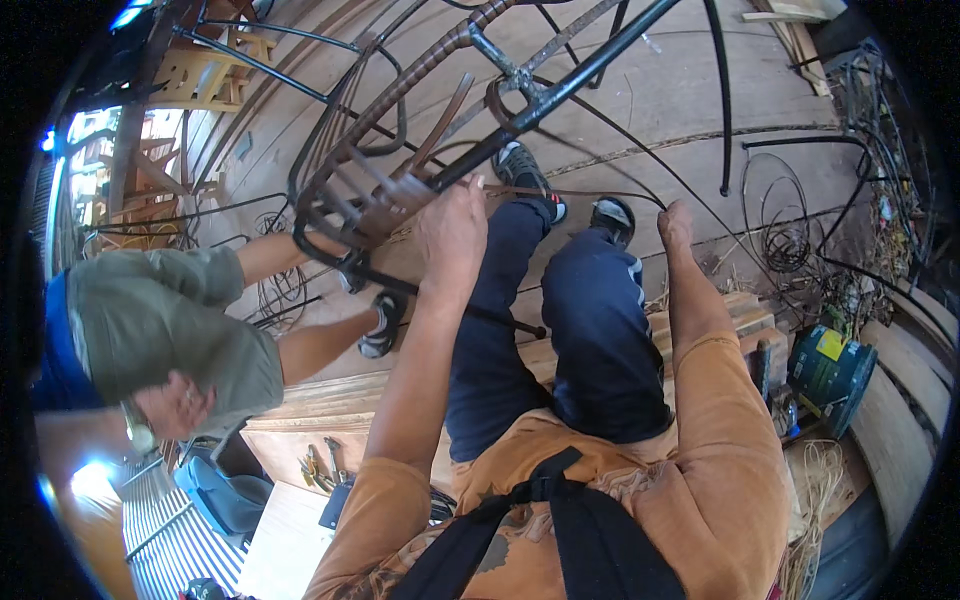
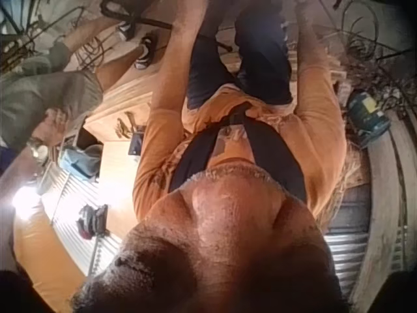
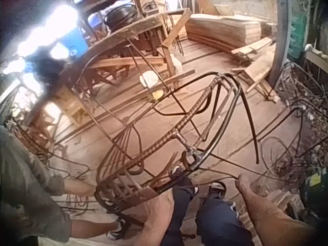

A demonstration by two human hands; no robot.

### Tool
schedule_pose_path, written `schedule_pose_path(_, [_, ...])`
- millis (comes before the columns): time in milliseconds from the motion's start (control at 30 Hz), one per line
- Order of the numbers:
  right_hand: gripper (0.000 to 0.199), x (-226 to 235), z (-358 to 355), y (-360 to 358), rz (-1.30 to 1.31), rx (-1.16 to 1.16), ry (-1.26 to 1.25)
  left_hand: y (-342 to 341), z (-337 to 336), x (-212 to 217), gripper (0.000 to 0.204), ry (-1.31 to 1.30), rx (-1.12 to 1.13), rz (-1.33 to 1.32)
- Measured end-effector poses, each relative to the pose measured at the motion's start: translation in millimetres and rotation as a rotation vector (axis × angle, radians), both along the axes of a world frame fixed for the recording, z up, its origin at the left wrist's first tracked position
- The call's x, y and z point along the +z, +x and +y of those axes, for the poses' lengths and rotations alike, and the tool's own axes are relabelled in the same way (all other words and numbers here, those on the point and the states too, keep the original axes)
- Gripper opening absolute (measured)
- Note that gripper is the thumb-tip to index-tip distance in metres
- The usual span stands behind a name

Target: Weaving material onto a metal chair frame.

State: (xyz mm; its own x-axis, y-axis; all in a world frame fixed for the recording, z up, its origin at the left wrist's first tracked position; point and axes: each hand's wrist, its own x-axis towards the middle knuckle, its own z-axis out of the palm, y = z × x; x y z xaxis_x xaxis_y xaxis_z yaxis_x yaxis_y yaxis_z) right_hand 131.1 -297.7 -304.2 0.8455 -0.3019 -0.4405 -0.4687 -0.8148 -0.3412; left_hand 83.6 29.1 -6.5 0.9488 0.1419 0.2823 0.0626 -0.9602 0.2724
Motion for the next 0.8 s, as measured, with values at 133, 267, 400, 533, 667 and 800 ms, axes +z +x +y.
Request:
schedule_pose_path(133, [0.027, -44, 16, 16, -0.103, 0.083, 0.024, 2, -5, -11, 0.026, -0.040, 0.013, 0.107])
schedule_pose_path(267, [0.026, -47, 65, 38, -0.113, 0.157, 0.066, -1, -2, 1, 0.013, -0.199, -0.069, -0.062])
schedule_pose_path(400, [0.030, -49, 38, 45, 0.188, 0.221, 0.036, 2, -5, 4, 0.007, -0.167, -0.040, -0.076])
schedule_pose_path(533, [0.031, -95, -16, -11, 0.204, 0.217, -0.020, 6, -10, -2, 0.015, -0.212, -0.074, 0.077])
schedule_pose_path(667, [0.030, -87, 32, -4, 0.034, 0.182, 0.108, -2, -6, 4, 0.017, -0.160, -0.006, 0.204])
schedule_pose_path(800, [0.022, -91, 20, 1, -0.008, 0.418, 0.305, 3, -10, 0, 0.020, -0.138, 0.012, 0.162])
